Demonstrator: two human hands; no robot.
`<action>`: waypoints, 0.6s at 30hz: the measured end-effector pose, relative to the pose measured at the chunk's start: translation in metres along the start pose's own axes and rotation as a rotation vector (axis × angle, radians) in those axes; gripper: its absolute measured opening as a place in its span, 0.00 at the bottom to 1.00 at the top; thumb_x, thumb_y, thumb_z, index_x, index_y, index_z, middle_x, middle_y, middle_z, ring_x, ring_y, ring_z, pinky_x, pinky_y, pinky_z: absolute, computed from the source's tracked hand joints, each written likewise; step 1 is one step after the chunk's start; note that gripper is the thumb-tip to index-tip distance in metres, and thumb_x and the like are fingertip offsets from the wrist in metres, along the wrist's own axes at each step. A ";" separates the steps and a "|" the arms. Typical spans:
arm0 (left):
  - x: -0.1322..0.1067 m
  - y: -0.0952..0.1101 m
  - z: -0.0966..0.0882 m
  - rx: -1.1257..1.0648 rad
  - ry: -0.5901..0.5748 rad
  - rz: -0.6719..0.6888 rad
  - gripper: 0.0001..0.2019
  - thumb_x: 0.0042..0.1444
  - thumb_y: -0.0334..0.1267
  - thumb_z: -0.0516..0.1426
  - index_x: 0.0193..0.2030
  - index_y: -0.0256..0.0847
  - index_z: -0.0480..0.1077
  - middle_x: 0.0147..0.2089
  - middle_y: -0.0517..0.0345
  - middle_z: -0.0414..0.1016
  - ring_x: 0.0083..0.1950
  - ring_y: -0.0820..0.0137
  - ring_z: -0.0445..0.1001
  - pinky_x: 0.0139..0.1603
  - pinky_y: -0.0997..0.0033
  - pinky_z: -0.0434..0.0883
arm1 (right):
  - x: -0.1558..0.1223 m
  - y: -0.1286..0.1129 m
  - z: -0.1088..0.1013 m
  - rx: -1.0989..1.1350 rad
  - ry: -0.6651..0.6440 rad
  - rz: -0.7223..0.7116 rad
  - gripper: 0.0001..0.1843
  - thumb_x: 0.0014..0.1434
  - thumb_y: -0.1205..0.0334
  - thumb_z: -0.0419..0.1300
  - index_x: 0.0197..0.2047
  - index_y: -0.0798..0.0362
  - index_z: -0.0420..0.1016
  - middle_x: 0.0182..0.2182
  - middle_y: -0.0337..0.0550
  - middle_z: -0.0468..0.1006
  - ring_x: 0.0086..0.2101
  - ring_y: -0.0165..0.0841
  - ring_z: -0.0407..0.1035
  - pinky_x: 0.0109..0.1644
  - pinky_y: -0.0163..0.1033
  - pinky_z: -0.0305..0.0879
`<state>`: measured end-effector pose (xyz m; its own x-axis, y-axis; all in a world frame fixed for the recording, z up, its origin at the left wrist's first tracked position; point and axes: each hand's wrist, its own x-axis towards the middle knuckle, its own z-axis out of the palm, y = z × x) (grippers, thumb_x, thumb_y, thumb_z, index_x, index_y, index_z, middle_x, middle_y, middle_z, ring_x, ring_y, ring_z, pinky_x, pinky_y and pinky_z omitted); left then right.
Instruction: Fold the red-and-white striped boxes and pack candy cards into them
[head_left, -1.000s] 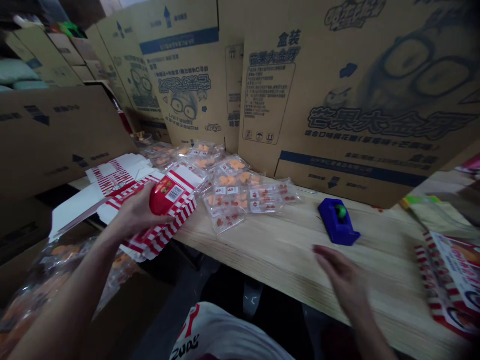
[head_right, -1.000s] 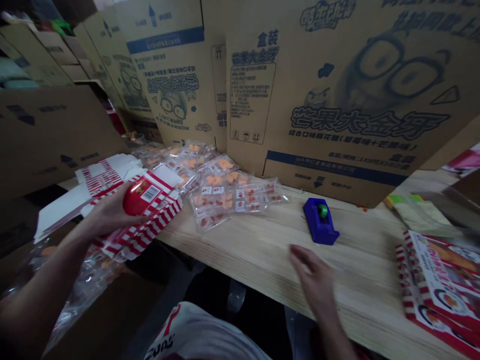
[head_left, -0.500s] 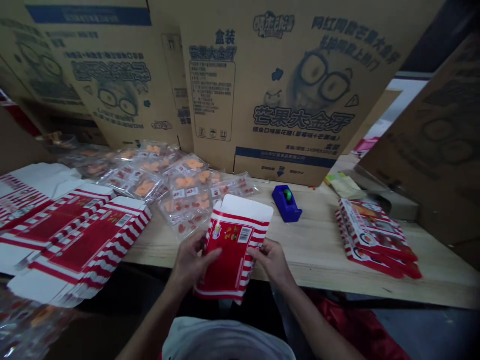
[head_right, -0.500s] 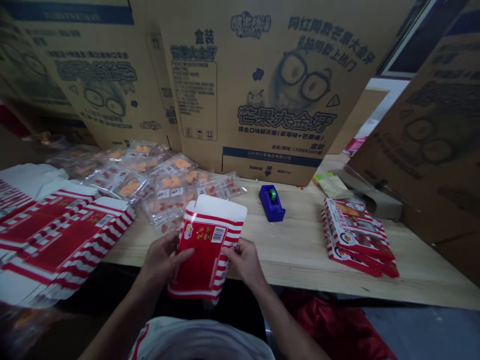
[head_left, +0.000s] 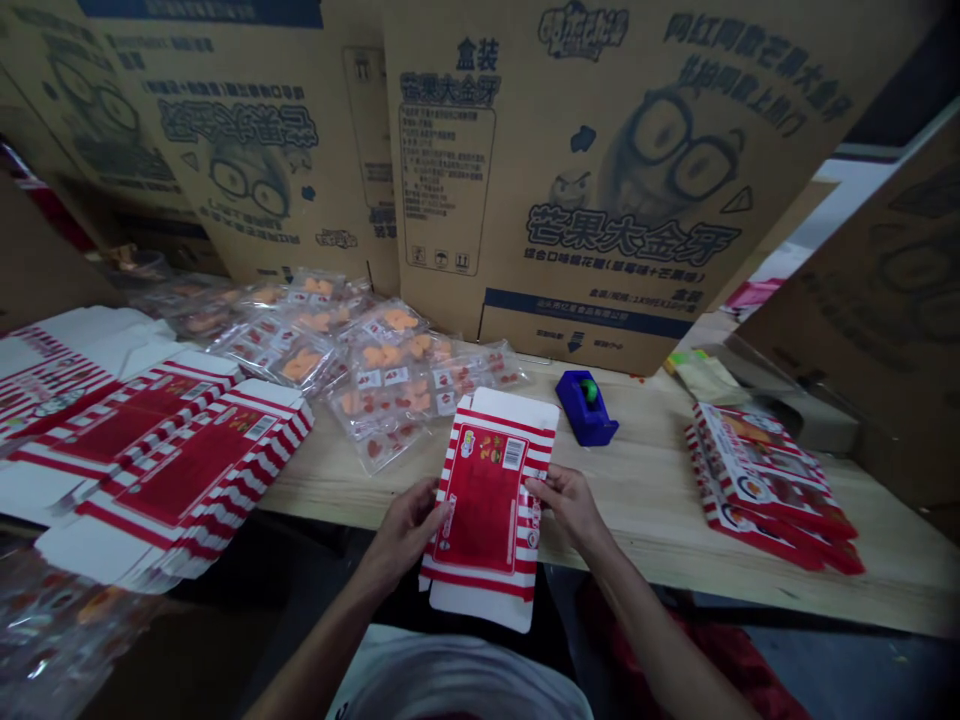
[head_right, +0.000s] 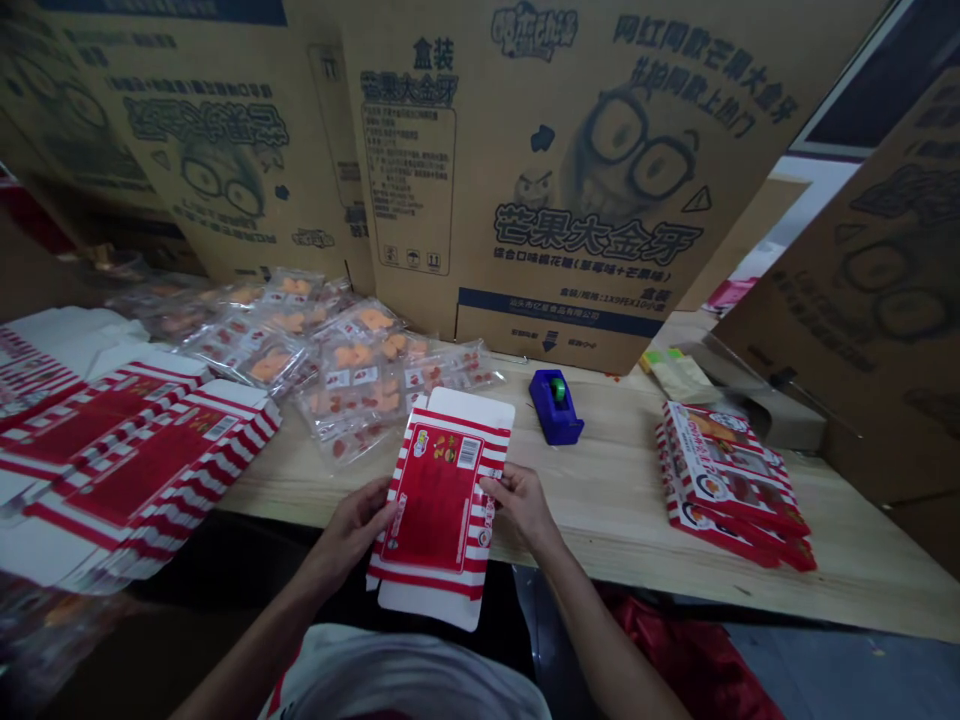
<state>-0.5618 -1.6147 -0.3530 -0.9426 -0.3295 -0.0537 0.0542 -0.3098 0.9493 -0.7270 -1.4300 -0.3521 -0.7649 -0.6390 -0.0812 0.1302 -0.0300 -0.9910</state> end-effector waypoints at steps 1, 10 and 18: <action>0.004 0.002 -0.001 -0.028 0.012 0.035 0.22 0.53 0.44 0.63 0.54 0.39 0.70 0.44 0.51 0.80 0.41 0.64 0.78 0.43 0.66 0.74 | -0.005 0.005 0.002 0.010 -0.040 0.033 0.19 0.43 0.49 0.72 0.34 0.54 0.79 0.28 0.43 0.82 0.26 0.37 0.75 0.32 0.41 0.72; 0.029 -0.016 -0.011 -0.089 0.189 0.060 0.27 0.45 0.42 0.67 0.53 0.37 0.73 0.48 0.48 0.80 0.46 0.60 0.78 0.47 0.61 0.74 | -0.030 0.033 0.017 -0.028 -0.057 -0.058 0.28 0.51 0.56 0.69 0.53 0.47 0.66 0.45 0.44 0.79 0.40 0.36 0.76 0.45 0.43 0.72; 0.041 -0.017 -0.017 0.042 0.110 -0.046 0.18 0.50 0.48 0.64 0.39 0.35 0.79 0.35 0.52 0.81 0.35 0.67 0.75 0.37 0.70 0.70 | 0.008 0.033 -0.005 -0.255 0.014 -0.191 0.18 0.52 0.50 0.66 0.43 0.52 0.79 0.40 0.46 0.80 0.40 0.38 0.73 0.46 0.43 0.70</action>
<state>-0.5960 -1.6381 -0.3763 -0.9018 -0.4124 -0.1289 -0.0042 -0.2899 0.9571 -0.7316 -1.4322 -0.3861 -0.7692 -0.6296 0.1092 -0.1774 0.0462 -0.9830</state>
